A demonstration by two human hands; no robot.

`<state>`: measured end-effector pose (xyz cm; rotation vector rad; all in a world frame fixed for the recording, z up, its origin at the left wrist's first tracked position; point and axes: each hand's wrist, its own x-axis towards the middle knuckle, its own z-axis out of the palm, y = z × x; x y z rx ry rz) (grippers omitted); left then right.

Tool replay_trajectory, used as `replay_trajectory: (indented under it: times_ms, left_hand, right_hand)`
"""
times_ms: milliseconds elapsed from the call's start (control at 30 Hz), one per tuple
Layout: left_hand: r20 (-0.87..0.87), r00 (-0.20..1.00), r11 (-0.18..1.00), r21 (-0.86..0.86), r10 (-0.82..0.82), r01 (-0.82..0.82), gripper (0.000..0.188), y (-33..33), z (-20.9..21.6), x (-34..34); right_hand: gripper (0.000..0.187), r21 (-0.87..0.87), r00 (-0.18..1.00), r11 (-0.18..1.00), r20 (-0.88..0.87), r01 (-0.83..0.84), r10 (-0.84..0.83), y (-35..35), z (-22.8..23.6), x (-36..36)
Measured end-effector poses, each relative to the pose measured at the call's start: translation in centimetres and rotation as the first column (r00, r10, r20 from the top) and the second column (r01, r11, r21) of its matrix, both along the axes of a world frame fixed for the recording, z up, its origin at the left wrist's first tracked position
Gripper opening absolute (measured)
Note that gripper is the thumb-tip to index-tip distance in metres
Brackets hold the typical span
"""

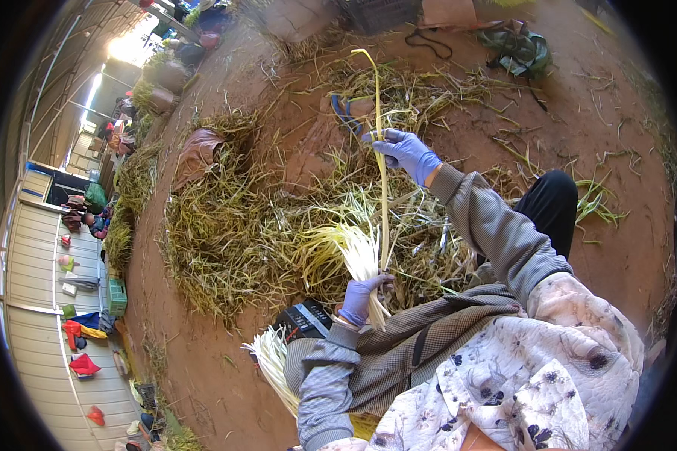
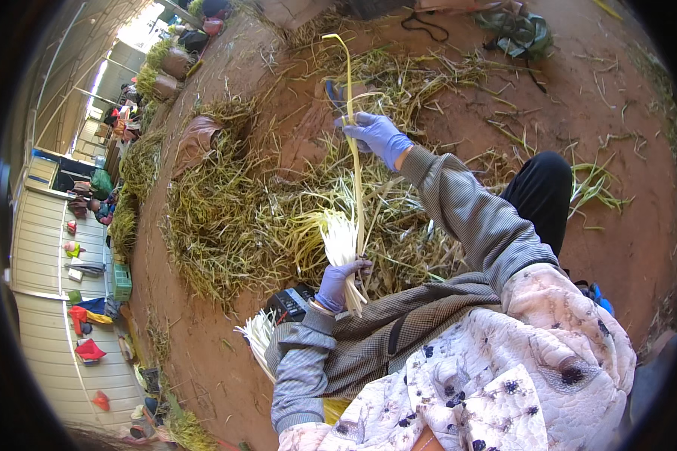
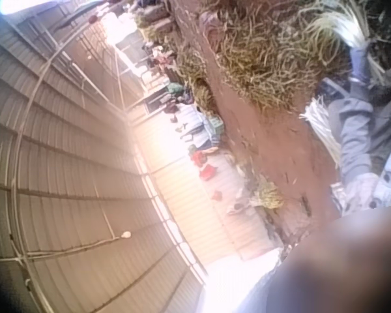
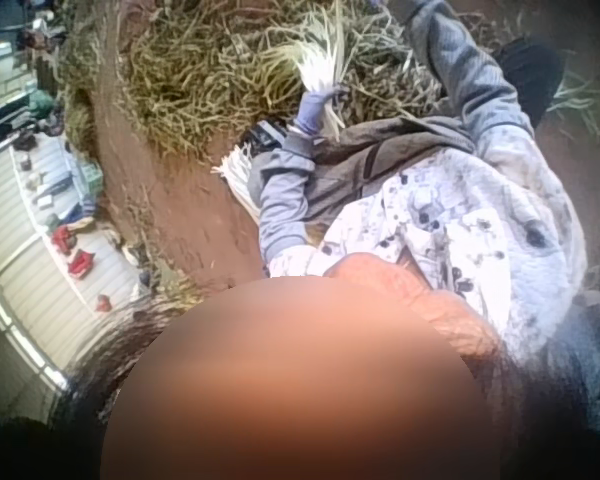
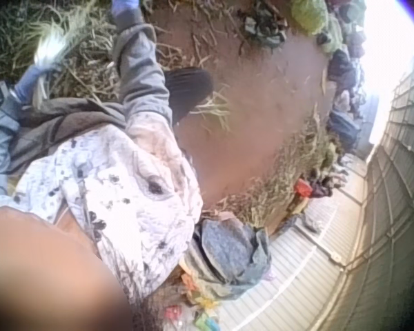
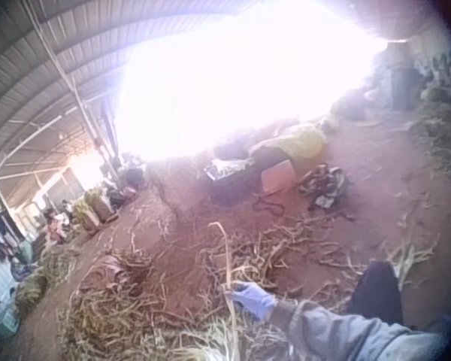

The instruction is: The person sits on the ground and processes long, pale plant fibers by hand. They separate individual strands from a larger pile, align them into a neat bundle, and then tie the bundle with a red rubber band before placing it aside.

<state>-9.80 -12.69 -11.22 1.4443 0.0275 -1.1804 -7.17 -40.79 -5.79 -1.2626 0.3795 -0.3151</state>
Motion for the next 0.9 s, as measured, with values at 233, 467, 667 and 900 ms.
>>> replay_trajectory:
  times_ms: [233, 467, 667, 900]
  left_hand:
    - [0.005, 1.000, 1.000, 0.009, -0.020, 0.020, 0.018, 0.0, 0.0, 0.0]
    - [-0.034, 0.999, 1.000, -0.012, -0.001, 0.000, 0.021, -0.2, 0.4, -0.1]
    - [0.082, 0.990, 0.988, -0.092, -0.118, 0.125, 0.030, 1.9, -1.1, 0.1]
    - [0.105, 0.943, 0.919, 0.282, -0.316, 0.277, 0.029, 7.0, -3.0, -0.1]
  right_hand:
    - [0.011, 0.240, 0.976, 0.948, 0.012, 0.207, -0.216, -0.5, 0.4, 0.0]
    - [0.015, 0.424, 0.946, 0.873, 0.098, 0.240, -0.308, -2.7, 0.6, 0.5]
    - [0.022, 0.479, 0.929, 0.841, 0.125, 0.250, -0.348, -4.6, 1.1, 0.6]
    - [0.025, 0.352, 0.839, 0.880, 0.328, 0.319, -0.435, -12.4, 3.2, -1.2]
